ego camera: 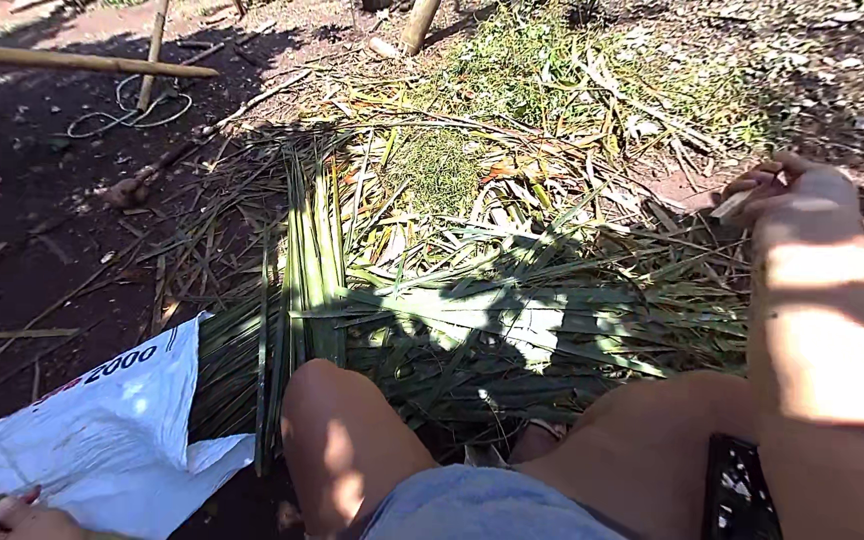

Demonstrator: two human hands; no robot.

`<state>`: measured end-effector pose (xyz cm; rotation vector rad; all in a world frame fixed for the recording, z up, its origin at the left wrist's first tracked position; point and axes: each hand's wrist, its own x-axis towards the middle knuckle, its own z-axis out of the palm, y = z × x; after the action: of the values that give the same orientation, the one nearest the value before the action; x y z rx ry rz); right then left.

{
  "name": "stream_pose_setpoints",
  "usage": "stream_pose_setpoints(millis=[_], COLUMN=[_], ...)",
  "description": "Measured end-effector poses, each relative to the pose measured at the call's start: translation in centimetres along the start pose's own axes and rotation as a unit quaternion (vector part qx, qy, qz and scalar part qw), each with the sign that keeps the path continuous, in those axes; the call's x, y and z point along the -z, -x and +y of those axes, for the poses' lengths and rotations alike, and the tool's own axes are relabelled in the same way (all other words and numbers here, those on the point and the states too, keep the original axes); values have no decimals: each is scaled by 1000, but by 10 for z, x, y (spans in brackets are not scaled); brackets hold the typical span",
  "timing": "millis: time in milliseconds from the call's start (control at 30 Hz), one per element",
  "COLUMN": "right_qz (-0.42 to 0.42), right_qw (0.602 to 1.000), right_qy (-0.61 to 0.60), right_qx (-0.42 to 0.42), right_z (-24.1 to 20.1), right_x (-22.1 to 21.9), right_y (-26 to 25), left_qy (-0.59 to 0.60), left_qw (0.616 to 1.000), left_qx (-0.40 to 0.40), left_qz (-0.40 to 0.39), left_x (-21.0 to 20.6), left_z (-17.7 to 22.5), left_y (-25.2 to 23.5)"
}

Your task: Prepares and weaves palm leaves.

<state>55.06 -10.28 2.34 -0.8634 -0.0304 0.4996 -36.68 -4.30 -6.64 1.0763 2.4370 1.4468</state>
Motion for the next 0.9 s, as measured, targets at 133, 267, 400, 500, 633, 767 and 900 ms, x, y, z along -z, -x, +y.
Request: stream_pose_setpoints(millis=[133,267,400,500,633,767,900], right_qz=[-169,-241,-402,-480,-458,-412,-353], right_qw=[985,936,820,789,807,795,810], right_qy=[-10,239,355,287,222,220,271], right_qx=[-32,-92,-198,-255,-300,-388,-383], right_z=[44,105,175,206,210,196,198], right_x=[-19,-97,-103,-91,-75,-64,-62], right_y=[19,147,234,271,264,224,205], left_qy=[247,421,495,485,457,485,432], left_qw=[963,861,772,754,762,749,756], left_qx=[86,76,44,37,24,-77,-120], left_qz=[-62,-275,-396,-441,-458,-444,-477], left_x=[-75,-138,-164,-168,-167,-155,-150], left_z=[121,217,271,280,269,253,245], left_y=[70,157,251,288,283,239,225])
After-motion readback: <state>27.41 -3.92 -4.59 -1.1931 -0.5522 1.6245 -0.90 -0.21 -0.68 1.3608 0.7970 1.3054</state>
